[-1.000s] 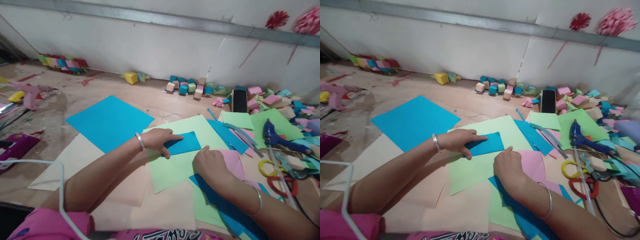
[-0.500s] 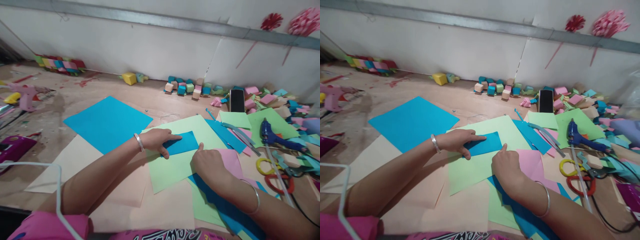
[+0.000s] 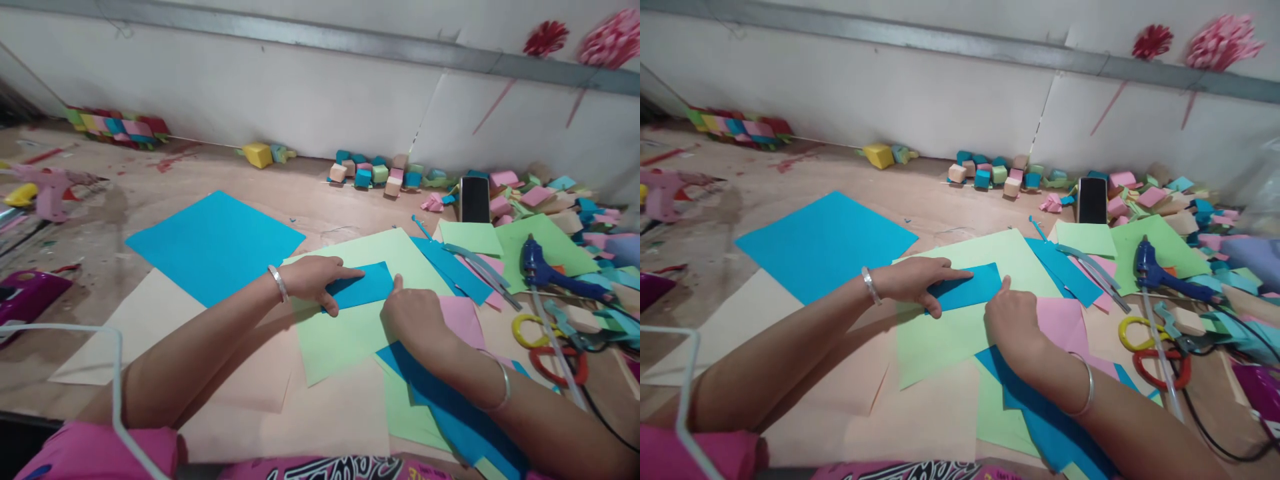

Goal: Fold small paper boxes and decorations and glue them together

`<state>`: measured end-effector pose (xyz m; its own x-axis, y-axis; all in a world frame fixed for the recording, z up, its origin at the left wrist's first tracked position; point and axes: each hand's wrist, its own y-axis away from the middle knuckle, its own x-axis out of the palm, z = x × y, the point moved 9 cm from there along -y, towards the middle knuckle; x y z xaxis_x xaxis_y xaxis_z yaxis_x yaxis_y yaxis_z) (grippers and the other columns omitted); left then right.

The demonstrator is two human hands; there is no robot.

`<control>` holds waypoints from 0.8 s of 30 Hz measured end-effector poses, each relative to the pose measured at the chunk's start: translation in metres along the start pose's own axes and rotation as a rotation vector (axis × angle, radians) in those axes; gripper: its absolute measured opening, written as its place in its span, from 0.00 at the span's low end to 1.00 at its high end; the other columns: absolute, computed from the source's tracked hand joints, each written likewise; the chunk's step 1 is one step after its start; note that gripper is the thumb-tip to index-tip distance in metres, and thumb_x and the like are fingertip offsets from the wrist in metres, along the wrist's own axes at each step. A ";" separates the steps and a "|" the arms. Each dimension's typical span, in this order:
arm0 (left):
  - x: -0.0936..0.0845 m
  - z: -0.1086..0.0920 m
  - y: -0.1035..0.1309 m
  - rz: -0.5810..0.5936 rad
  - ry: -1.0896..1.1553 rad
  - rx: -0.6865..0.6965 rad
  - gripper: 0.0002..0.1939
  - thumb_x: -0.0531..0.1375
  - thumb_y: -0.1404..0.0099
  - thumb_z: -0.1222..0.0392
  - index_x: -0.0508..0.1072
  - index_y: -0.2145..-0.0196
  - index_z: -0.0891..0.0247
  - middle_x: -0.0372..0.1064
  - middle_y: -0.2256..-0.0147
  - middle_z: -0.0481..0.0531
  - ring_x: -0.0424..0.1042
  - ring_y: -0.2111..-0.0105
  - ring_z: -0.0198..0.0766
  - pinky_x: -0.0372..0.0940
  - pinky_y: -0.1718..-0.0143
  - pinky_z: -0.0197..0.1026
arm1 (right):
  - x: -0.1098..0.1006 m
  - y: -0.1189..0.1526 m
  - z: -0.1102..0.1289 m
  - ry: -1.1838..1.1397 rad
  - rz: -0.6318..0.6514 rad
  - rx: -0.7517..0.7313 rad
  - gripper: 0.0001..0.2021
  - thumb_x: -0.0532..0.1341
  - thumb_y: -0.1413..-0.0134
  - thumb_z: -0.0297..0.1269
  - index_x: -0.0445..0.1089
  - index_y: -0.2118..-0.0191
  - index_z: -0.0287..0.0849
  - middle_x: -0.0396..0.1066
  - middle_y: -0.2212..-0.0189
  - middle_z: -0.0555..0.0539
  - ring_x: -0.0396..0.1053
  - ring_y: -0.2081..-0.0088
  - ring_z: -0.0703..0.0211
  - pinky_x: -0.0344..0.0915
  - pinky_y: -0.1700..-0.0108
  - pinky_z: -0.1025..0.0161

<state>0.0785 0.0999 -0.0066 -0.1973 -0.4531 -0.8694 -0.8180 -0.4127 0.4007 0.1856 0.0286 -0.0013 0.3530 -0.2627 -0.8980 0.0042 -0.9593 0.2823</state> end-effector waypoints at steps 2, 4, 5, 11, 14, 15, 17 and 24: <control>0.000 0.000 0.000 -0.010 0.005 0.001 0.49 0.66 0.49 0.38 0.50 0.35 0.48 0.67 0.57 0.55 0.65 0.64 0.43 0.55 0.69 0.37 | -0.003 -0.004 -0.015 -0.007 -0.010 0.065 0.23 0.47 0.44 0.17 0.65 0.45 0.21 0.71 0.78 0.36 0.73 0.73 0.55 0.56 0.74 0.64; 0.000 0.001 0.000 -0.020 0.009 -0.008 0.52 0.66 0.50 0.38 0.48 0.34 0.52 0.67 0.55 0.56 0.66 0.62 0.45 0.56 0.68 0.38 | -0.010 -0.005 -0.018 -0.007 -0.044 0.088 0.25 0.47 0.44 0.19 0.61 0.41 0.24 0.72 0.77 0.36 0.73 0.73 0.54 0.57 0.74 0.64; 0.000 0.001 -0.001 -0.021 0.008 -0.015 0.53 0.67 0.51 0.38 0.47 0.34 0.55 0.67 0.53 0.58 0.66 0.60 0.47 0.57 0.67 0.38 | -0.013 -0.005 -0.013 -0.009 -0.065 0.066 0.27 0.47 0.43 0.19 0.57 0.37 0.28 0.72 0.75 0.37 0.74 0.72 0.54 0.57 0.74 0.64; 0.001 0.001 -0.001 0.004 0.000 -0.036 0.54 0.67 0.50 0.40 0.47 0.34 0.61 0.65 0.48 0.61 0.66 0.54 0.50 0.58 0.64 0.39 | -0.004 -0.022 0.004 -0.054 -0.048 -0.040 0.29 0.47 0.42 0.20 0.49 0.34 0.32 0.73 0.73 0.38 0.74 0.71 0.54 0.59 0.72 0.63; 0.001 0.000 -0.002 0.007 0.002 -0.025 0.53 0.66 0.50 0.39 0.47 0.34 0.61 0.65 0.48 0.61 0.66 0.55 0.50 0.58 0.64 0.39 | 0.001 -0.030 -0.023 -0.038 -0.039 0.094 0.27 0.45 0.43 0.18 0.55 0.37 0.24 0.73 0.75 0.35 0.74 0.71 0.53 0.59 0.73 0.63; 0.000 0.000 -0.002 0.004 0.001 -0.021 0.53 0.66 0.50 0.39 0.47 0.35 0.61 0.65 0.48 0.61 0.66 0.55 0.50 0.58 0.65 0.39 | 0.000 -0.029 -0.030 -0.030 -0.045 0.129 0.26 0.45 0.43 0.17 0.56 0.38 0.24 0.73 0.74 0.35 0.74 0.71 0.53 0.59 0.73 0.63; 0.000 0.000 -0.002 -0.001 -0.005 -0.018 0.54 0.66 0.51 0.38 0.48 0.35 0.61 0.65 0.49 0.61 0.66 0.56 0.49 0.58 0.65 0.39 | -0.006 -0.023 -0.033 -0.018 -0.069 0.154 0.27 0.45 0.42 0.18 0.56 0.37 0.27 0.74 0.73 0.35 0.75 0.71 0.53 0.59 0.73 0.63; 0.001 0.001 0.000 0.010 0.004 -0.045 0.53 0.67 0.50 0.40 0.47 0.34 0.61 0.65 0.49 0.61 0.66 0.55 0.50 0.58 0.65 0.39 | -0.004 0.014 0.035 0.007 -0.046 -0.120 0.32 0.51 0.47 0.16 0.53 0.35 0.32 0.71 0.78 0.41 0.71 0.76 0.57 0.57 0.76 0.64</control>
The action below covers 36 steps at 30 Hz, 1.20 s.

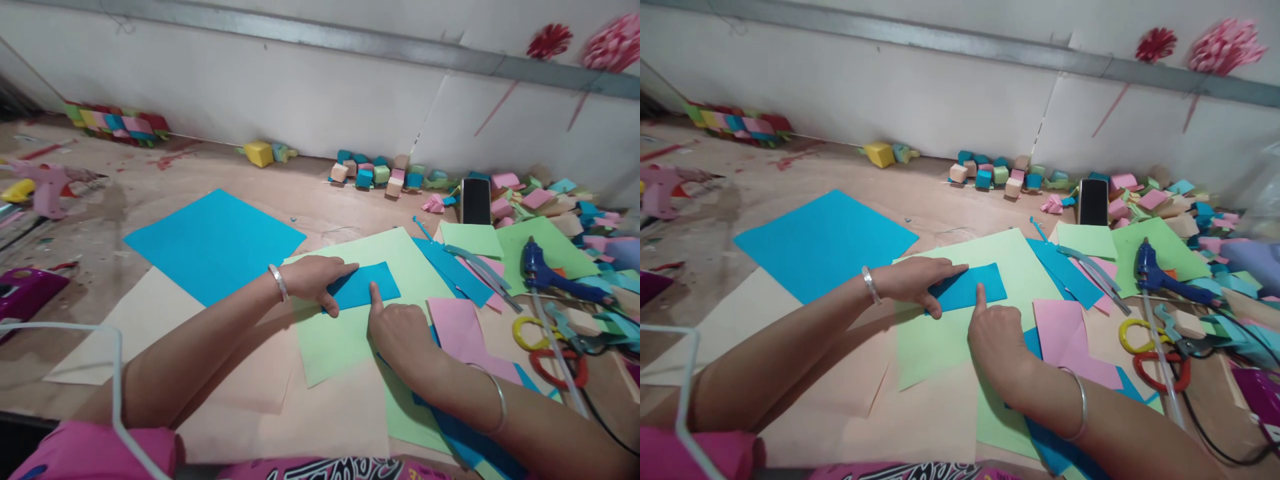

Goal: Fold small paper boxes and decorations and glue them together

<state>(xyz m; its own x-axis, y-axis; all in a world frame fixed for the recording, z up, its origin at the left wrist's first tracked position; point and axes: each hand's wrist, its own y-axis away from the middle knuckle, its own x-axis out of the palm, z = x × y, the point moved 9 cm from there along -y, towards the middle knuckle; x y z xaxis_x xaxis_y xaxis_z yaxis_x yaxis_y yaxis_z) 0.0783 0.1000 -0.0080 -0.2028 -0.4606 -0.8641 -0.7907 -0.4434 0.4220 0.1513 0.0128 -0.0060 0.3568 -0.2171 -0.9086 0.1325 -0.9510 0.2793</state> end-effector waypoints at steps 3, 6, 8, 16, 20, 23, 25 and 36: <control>-0.001 0.000 0.001 -0.006 0.017 -0.009 0.53 0.67 0.50 0.41 0.48 0.34 0.60 0.65 0.48 0.60 0.66 0.54 0.50 0.59 0.63 0.39 | 0.005 0.003 -0.003 0.037 0.000 0.057 0.28 0.50 0.48 0.13 0.60 0.40 0.22 0.70 0.79 0.40 0.71 0.76 0.56 0.56 0.76 0.64; -0.002 0.000 0.001 -0.017 0.025 -0.004 0.53 0.67 0.51 0.41 0.49 0.35 0.60 0.66 0.49 0.60 0.67 0.54 0.51 0.59 0.64 0.39 | 0.006 0.002 -0.012 0.042 -0.011 0.097 0.25 0.49 0.47 0.13 0.62 0.42 0.19 0.70 0.80 0.38 0.71 0.76 0.54 0.55 0.76 0.63; -0.002 0.000 0.001 -0.028 0.020 0.004 0.53 0.68 0.51 0.40 0.49 0.35 0.60 0.67 0.50 0.60 0.67 0.55 0.51 0.59 0.64 0.39 | 0.005 0.002 -0.015 0.031 -0.010 0.095 0.24 0.48 0.48 0.12 0.64 0.44 0.19 0.71 0.80 0.38 0.71 0.76 0.54 0.55 0.76 0.63; -0.001 0.000 0.001 -0.056 0.011 0.033 0.56 0.69 0.54 0.40 0.49 0.34 0.62 0.67 0.50 0.61 0.67 0.57 0.51 0.59 0.66 0.39 | -0.022 -0.007 -0.051 -0.031 -0.054 0.105 0.16 0.51 0.46 0.18 0.72 0.57 0.33 0.73 0.71 0.37 0.71 0.70 0.52 0.50 0.74 0.63; 0.000 0.002 0.000 -0.080 0.028 0.045 0.60 0.70 0.58 0.40 0.49 0.34 0.61 0.67 0.51 0.61 0.67 0.57 0.51 0.59 0.65 0.40 | -0.035 -0.008 -0.025 -0.044 -0.265 -0.186 0.16 0.52 0.43 0.22 0.68 0.52 0.37 0.70 0.65 0.40 0.66 0.66 0.52 0.48 0.70 0.60; 0.000 0.003 0.000 -0.110 0.056 0.046 0.60 0.71 0.60 0.41 0.50 0.35 0.61 0.68 0.52 0.60 0.67 0.58 0.50 0.60 0.64 0.40 | -0.030 0.002 0.010 -0.102 -0.328 -0.402 0.12 0.53 0.39 0.29 0.69 0.53 0.42 0.68 0.65 0.43 0.62 0.66 0.54 0.45 0.70 0.59; 0.000 0.004 -0.001 -0.115 0.060 0.043 0.60 0.71 0.61 0.41 0.50 0.35 0.61 0.68 0.52 0.60 0.67 0.58 0.50 0.60 0.65 0.40 | -0.025 0.006 0.020 -0.085 -0.323 -0.405 0.12 0.51 0.37 0.28 0.70 0.55 0.42 0.68 0.66 0.44 0.62 0.67 0.55 0.43 0.70 0.58; 0.002 0.000 -0.001 -0.090 0.047 0.057 0.60 0.71 0.59 0.40 0.49 0.35 0.61 0.66 0.50 0.61 0.67 0.57 0.51 0.59 0.65 0.40 | -0.009 0.004 -0.005 0.036 0.016 -0.167 0.11 0.57 0.50 0.18 0.75 0.70 0.37 0.72 0.69 0.38 0.68 0.66 0.49 0.46 0.69 0.58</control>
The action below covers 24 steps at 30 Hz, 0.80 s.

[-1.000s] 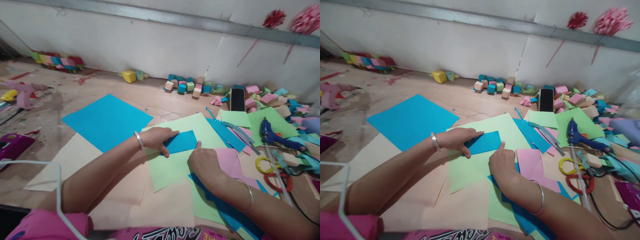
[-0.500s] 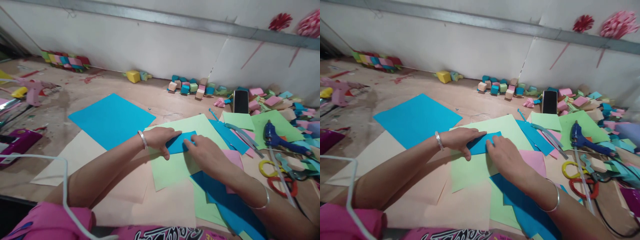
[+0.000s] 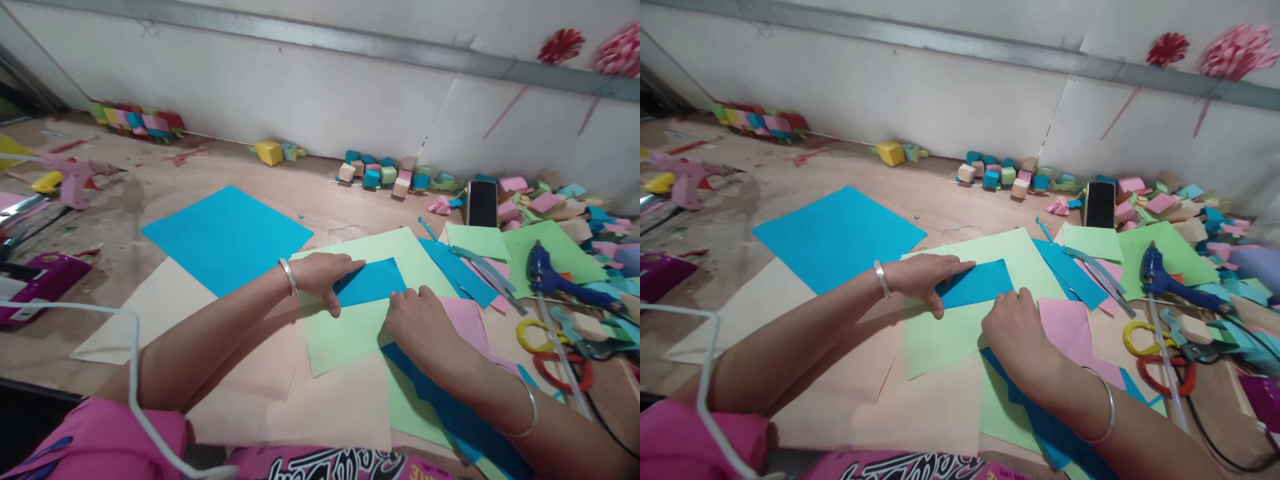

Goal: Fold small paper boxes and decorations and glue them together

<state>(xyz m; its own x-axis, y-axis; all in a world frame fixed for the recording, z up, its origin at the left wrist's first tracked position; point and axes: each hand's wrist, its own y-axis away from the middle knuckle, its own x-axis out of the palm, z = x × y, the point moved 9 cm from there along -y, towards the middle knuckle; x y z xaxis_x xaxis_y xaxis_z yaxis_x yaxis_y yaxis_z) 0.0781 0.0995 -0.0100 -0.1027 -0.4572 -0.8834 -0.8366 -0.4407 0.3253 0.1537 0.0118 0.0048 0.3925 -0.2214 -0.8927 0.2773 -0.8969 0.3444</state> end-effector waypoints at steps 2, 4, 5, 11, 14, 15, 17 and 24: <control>0.000 0.000 0.000 0.006 -0.003 -0.003 0.59 0.70 0.58 0.40 0.49 0.35 0.61 0.66 0.50 0.61 0.67 0.57 0.51 0.59 0.65 0.40 | 0.000 0.001 -0.003 -0.015 0.005 0.017 0.11 0.57 0.50 0.18 0.75 0.71 0.37 0.72 0.70 0.38 0.69 0.67 0.50 0.47 0.69 0.59; -0.001 0.000 0.000 0.008 -0.010 -0.006 0.57 0.70 0.56 0.41 0.49 0.35 0.61 0.66 0.50 0.61 0.67 0.56 0.51 0.59 0.65 0.40 | 0.000 0.002 -0.011 -0.012 0.022 0.069 0.12 0.57 0.51 0.17 0.74 0.73 0.38 0.72 0.73 0.39 0.69 0.68 0.51 0.47 0.69 0.59; -0.001 0.000 0.001 0.007 -0.014 -0.005 0.57 0.69 0.56 0.41 0.49 0.35 0.61 0.66 0.50 0.62 0.67 0.56 0.51 0.59 0.65 0.40 | -0.002 0.003 -0.016 0.000 0.015 0.100 0.12 0.56 0.51 0.17 0.73 0.74 0.38 0.72 0.73 0.40 0.69 0.68 0.51 0.47 0.69 0.59; -0.003 -0.003 0.001 -0.016 -0.004 0.006 0.59 0.70 0.57 0.43 0.48 0.34 0.62 0.68 0.53 0.60 0.67 0.58 0.49 0.60 0.65 0.40 | -0.033 0.007 -0.018 0.056 -0.288 0.066 0.10 0.55 0.48 0.19 0.70 0.66 0.39 0.69 0.66 0.41 0.66 0.65 0.49 0.49 0.69 0.58; -0.007 -0.002 0.002 -0.049 0.030 0.010 0.59 0.71 0.59 0.43 0.51 0.35 0.60 0.70 0.57 0.57 0.67 0.61 0.47 0.59 0.66 0.39 | -0.030 -0.001 -0.006 0.064 -0.369 -0.007 0.10 0.54 0.47 0.19 0.69 0.65 0.39 0.68 0.67 0.41 0.66 0.65 0.50 0.50 0.69 0.58; -0.008 -0.001 0.002 -0.048 0.061 0.016 0.59 0.72 0.61 0.43 0.52 0.35 0.60 0.70 0.58 0.56 0.68 0.62 0.46 0.59 0.67 0.39 | -0.027 -0.004 -0.002 0.071 -0.394 -0.031 0.11 0.53 0.46 0.19 0.69 0.63 0.38 0.68 0.67 0.41 0.66 0.66 0.50 0.50 0.69 0.58; -0.010 0.002 0.002 -0.037 0.186 0.019 0.57 0.71 0.60 0.43 0.55 0.36 0.61 0.72 0.64 0.53 0.68 0.66 0.43 0.58 0.70 0.38 | -0.021 -0.010 0.004 0.081 -0.440 -0.064 0.12 0.51 0.44 0.19 0.69 0.59 0.36 0.68 0.69 0.41 0.66 0.68 0.52 0.49 0.69 0.58; -0.053 0.054 0.019 -0.617 0.973 -0.197 0.28 0.54 0.38 0.38 0.76 0.58 0.67 0.69 0.74 0.52 0.65 0.76 0.33 0.58 0.77 0.34 | -0.039 -0.005 -0.026 -0.199 -0.662 0.005 0.14 0.51 0.46 0.19 0.72 0.66 0.37 0.71 0.75 0.44 0.67 0.72 0.56 0.53 0.70 0.60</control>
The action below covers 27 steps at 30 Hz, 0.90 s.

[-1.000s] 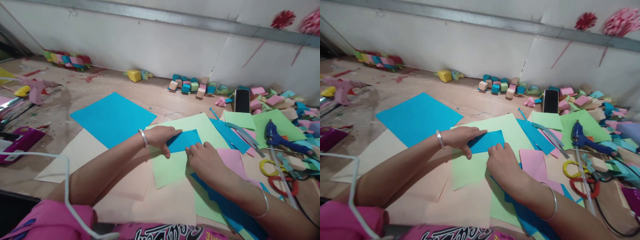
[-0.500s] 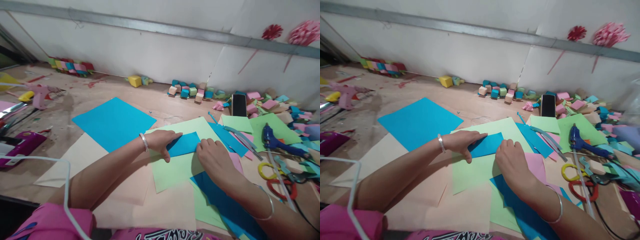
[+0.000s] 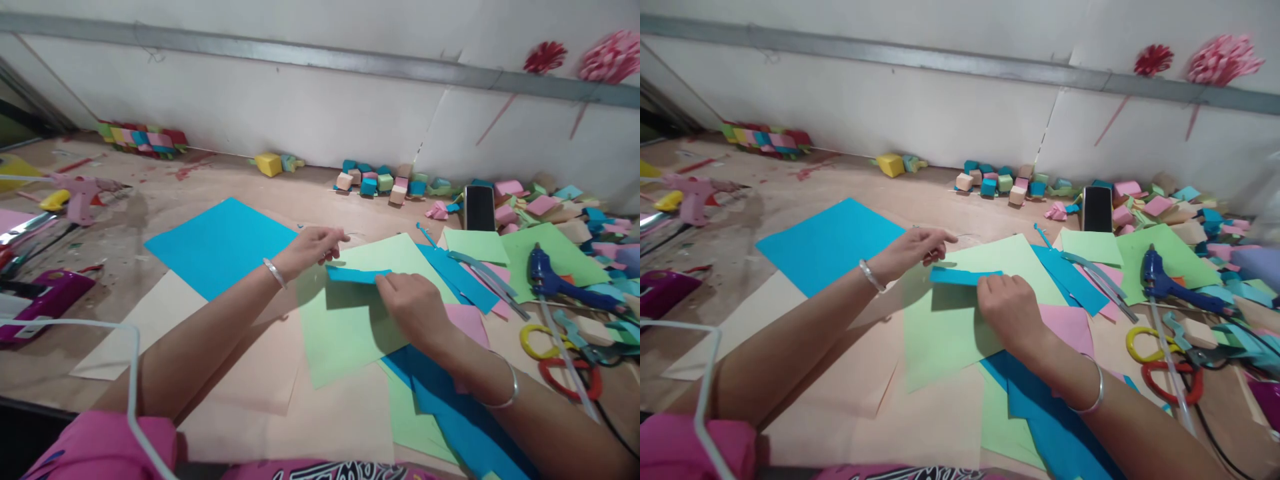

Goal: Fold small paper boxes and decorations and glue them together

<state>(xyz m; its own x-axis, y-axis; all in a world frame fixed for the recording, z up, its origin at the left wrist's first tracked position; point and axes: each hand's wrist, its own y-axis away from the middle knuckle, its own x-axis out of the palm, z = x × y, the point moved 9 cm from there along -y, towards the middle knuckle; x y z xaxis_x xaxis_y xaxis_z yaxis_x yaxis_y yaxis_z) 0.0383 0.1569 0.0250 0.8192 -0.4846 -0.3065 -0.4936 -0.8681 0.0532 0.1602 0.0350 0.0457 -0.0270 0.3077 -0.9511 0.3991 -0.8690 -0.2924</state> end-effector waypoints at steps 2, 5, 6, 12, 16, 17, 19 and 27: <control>-0.012 0.006 -0.002 -0.117 0.212 -0.035 0.29 0.53 0.37 0.36 0.76 0.61 0.67 0.71 0.71 0.54 0.68 0.73 0.34 0.61 0.74 0.34 | -0.018 -0.002 -0.019 -0.284 -0.138 0.097 0.15 0.51 0.44 0.23 0.73 0.59 0.38 0.74 0.68 0.44 0.69 0.67 0.57 0.59 0.66 0.61; -0.014 0.014 -0.004 -0.149 0.480 -0.093 0.30 0.53 0.38 0.34 0.75 0.63 0.66 0.72 0.68 0.56 0.71 0.70 0.36 0.66 0.70 0.37 | -0.016 -0.003 -0.051 -0.822 -0.214 0.293 0.15 0.54 0.44 0.29 0.71 0.53 0.40 0.75 0.62 0.45 0.71 0.63 0.58 0.64 0.62 0.62; -0.011 0.013 -0.005 -0.124 0.544 -0.097 0.30 0.53 0.38 0.33 0.74 0.64 0.67 0.72 0.68 0.57 0.71 0.70 0.37 0.66 0.70 0.37 | -0.008 -0.003 -0.059 -0.990 -0.202 0.366 0.15 0.55 0.45 0.31 0.71 0.53 0.40 0.75 0.63 0.45 0.71 0.64 0.58 0.65 0.63 0.62; -0.002 -0.011 0.004 -0.071 0.468 0.011 0.19 0.63 0.41 0.46 0.71 0.61 0.65 0.69 0.67 0.52 0.70 0.70 0.33 0.65 0.70 0.35 | 0.042 -0.001 -0.070 -1.463 -0.084 0.627 0.18 0.61 0.53 0.36 0.70 0.55 0.37 0.73 0.71 0.48 0.69 0.70 0.61 0.65 0.69 0.64; 0.000 -0.028 0.011 -0.121 0.237 0.148 0.14 0.68 0.48 0.57 0.68 0.70 0.64 0.66 0.70 0.47 0.68 0.70 0.32 0.64 0.69 0.35 | 0.050 0.000 -0.068 -1.504 -0.076 0.642 0.18 0.62 0.54 0.36 0.69 0.55 0.37 0.73 0.71 0.49 0.68 0.71 0.63 0.65 0.70 0.65; 0.003 -0.028 0.011 -0.109 0.198 0.150 0.12 0.67 0.47 0.57 0.69 0.70 0.65 0.67 0.70 0.48 0.68 0.70 0.32 0.65 0.68 0.36 | 0.051 0.000 -0.066 -1.514 -0.065 0.643 0.19 0.62 0.54 0.36 0.69 0.54 0.37 0.73 0.71 0.49 0.69 0.70 0.62 0.65 0.69 0.64; 0.010 -0.027 0.012 -0.072 0.105 0.136 0.12 0.64 0.44 0.55 0.71 0.68 0.65 0.70 0.65 0.52 0.70 0.65 0.36 0.67 0.62 0.40 | 0.052 0.000 -0.064 -1.526 -0.042 0.645 0.19 0.62 0.54 0.37 0.69 0.53 0.37 0.73 0.71 0.49 0.69 0.71 0.62 0.66 0.68 0.63; 0.037 -0.028 0.023 0.089 -0.271 0.178 0.29 0.66 0.46 0.47 0.70 0.46 0.54 0.63 0.44 0.56 0.65 0.47 0.50 0.67 0.52 0.48 | 0.053 0.001 -0.037 -1.540 0.114 0.578 0.21 0.63 0.52 0.38 0.64 0.52 0.39 0.72 0.75 0.52 0.72 0.72 0.60 0.68 0.68 0.61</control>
<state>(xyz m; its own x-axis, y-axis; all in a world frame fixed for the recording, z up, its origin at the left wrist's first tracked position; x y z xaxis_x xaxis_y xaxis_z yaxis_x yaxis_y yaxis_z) 0.0653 0.1157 0.0411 0.6754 -0.4903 -0.5509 -0.6223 -0.7797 -0.0689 0.1933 0.0651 -0.0011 -0.9921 -0.1075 -0.0642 0.0992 -0.9876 0.1213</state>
